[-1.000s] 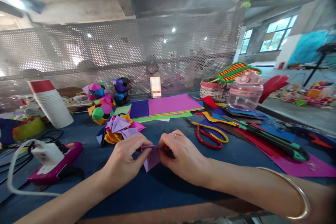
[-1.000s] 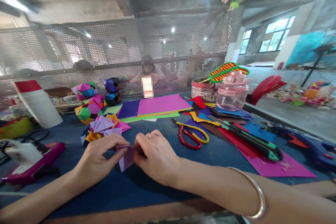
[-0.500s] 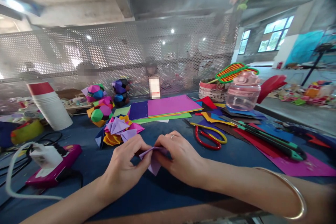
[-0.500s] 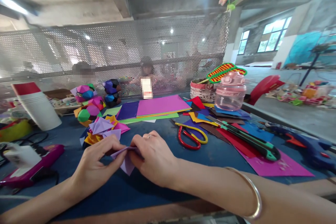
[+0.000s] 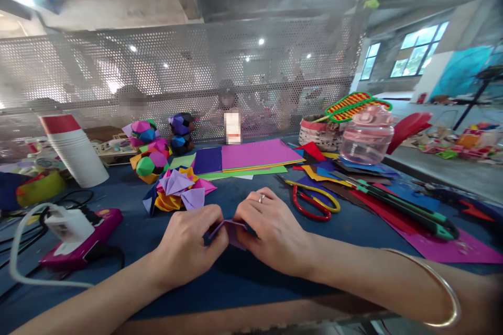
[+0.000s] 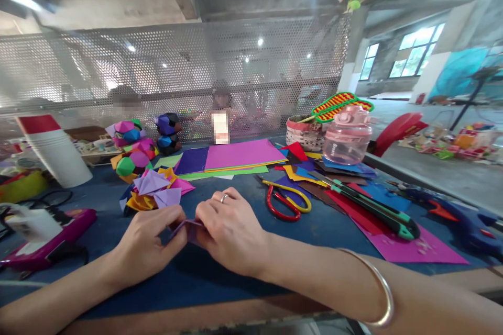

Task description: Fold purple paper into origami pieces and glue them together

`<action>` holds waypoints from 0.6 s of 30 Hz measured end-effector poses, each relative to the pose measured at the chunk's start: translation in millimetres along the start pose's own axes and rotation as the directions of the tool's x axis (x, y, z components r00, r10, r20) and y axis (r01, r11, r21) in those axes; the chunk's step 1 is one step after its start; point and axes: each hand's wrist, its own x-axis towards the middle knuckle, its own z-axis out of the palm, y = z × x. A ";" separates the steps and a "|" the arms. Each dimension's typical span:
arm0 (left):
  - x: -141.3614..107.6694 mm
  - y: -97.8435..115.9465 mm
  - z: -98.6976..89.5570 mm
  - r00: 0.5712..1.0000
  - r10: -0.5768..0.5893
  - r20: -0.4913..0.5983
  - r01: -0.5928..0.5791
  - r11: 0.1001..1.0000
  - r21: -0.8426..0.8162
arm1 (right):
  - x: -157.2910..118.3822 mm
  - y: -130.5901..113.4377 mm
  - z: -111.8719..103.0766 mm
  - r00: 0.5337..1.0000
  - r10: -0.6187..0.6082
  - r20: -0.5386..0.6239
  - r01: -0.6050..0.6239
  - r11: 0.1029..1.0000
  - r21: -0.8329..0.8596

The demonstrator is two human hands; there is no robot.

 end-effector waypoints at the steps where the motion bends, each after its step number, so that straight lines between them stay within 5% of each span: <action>1: -1.2 -0.7 0.2 1.000 0.026 0.018 -0.026 0.999 0.045 | 0.1 -0.1 -0.9 0.999 -0.051 -0.009 0.051 0.998 -0.025; 6: -6.1 1.1 2.8 0.996 0.021 0.088 -0.028 0.997 0.075 | 1.0 -5.5 -0.1 0.984 -0.176 -0.035 0.167 0.967 -0.191; 10: -8.7 4.5 8.5 0.980 -0.109 0.164 0.118 0.992 -0.045 | -0.1 -15.7 6.9 0.958 -0.281 -0.052 0.246 0.904 -0.348; 18: -0.5 2.4 5.3 0.942 -0.289 0.173 0.330 0.894 -0.303 | 4.5 -12.6 0.2 0.974 -0.223 -0.030 0.200 0.919 -0.340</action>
